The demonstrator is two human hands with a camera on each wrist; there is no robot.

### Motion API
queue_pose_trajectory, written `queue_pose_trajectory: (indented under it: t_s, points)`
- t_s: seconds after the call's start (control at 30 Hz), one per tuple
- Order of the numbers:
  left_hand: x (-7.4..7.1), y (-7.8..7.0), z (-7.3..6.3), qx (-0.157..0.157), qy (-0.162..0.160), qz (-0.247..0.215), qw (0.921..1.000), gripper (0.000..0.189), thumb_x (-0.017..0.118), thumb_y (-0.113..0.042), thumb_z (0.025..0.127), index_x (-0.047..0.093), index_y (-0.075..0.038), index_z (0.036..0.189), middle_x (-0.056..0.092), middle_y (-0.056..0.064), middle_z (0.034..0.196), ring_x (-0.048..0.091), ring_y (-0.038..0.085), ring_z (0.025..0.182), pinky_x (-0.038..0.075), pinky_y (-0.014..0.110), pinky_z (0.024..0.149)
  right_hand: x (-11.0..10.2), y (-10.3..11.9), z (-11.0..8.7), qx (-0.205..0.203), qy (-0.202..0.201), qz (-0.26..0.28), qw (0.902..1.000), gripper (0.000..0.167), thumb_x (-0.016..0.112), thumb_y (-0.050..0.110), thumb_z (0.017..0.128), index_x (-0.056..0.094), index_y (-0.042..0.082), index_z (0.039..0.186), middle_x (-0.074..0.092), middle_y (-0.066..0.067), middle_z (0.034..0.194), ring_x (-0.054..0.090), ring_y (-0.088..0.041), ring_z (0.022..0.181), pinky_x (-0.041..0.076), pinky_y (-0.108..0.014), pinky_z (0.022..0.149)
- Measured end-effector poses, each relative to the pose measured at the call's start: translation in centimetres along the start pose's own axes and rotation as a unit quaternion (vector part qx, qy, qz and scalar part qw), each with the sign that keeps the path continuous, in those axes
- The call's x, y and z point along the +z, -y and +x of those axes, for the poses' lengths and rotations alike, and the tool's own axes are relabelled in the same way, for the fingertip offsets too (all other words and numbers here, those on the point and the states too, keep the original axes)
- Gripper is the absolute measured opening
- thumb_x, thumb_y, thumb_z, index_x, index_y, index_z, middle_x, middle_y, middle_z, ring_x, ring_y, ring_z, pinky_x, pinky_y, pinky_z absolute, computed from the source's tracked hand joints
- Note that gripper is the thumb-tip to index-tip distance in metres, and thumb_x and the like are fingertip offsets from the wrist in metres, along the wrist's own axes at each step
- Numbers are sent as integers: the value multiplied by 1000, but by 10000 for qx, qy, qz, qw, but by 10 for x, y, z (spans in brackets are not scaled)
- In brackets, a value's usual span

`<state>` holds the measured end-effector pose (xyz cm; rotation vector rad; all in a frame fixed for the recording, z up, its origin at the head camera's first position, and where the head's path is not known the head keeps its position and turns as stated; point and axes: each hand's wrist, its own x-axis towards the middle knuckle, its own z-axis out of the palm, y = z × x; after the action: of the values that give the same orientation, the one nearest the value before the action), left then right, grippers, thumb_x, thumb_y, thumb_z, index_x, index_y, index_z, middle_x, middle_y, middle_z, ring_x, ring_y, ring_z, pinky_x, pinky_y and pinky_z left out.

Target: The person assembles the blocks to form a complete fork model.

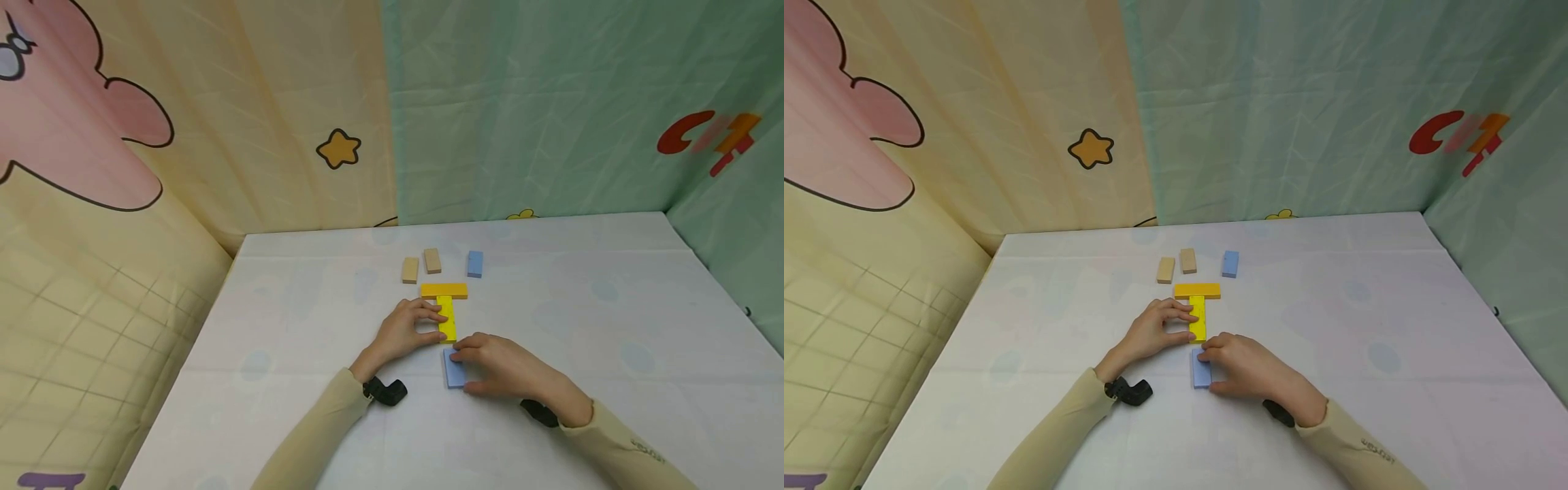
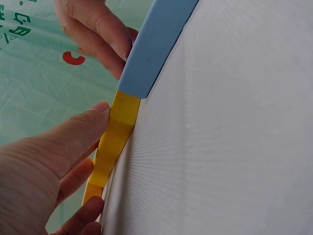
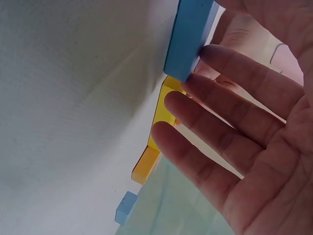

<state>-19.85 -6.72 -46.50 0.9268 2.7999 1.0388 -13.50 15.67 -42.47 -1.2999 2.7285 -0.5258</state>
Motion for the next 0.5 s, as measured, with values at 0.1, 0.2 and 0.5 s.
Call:
queue_pose_trajectory:
  t_s: [0.1, 0.2, 0.5]
  points:
    - [0, 0, 0, -11, -4, 3, 10000, 33, 76, -36, 80, 73, -20, 109, 58, -8, 125, 47, 15, 113, 42, 30, 86, 0, 0, 0, -12, -65, -35, 10000, 42, 82, 24, 73, 70, 4, 108, 64, -9, 112, 59, -23, 102, 49, -37, 84]
    - [0, 0, 0, -17, -3, -15, 10000, 33, 76, -36, 80, 73, -20, 109, 58, -8, 125, 47, 14, 113, 42, 30, 85, 1, 1, 0, -53, -145, -39, 9999, 41, 82, 22, 73, 70, 4, 108, 64, -10, 113, 60, -24, 103, 49, -38, 84]
    - [-1, -1, -1, 16, -28, -66, 10000, 33, 76, -35, 81, 73, -20, 110, 58, -7, 125, 47, 15, 113, 42, 30, 86, 3, 0, 0, -157, -275, -193, 9993, 41, 81, 23, 75, 70, 3, 110, 64, -11, 116, 60, -24, 104, 49, -38, 84]
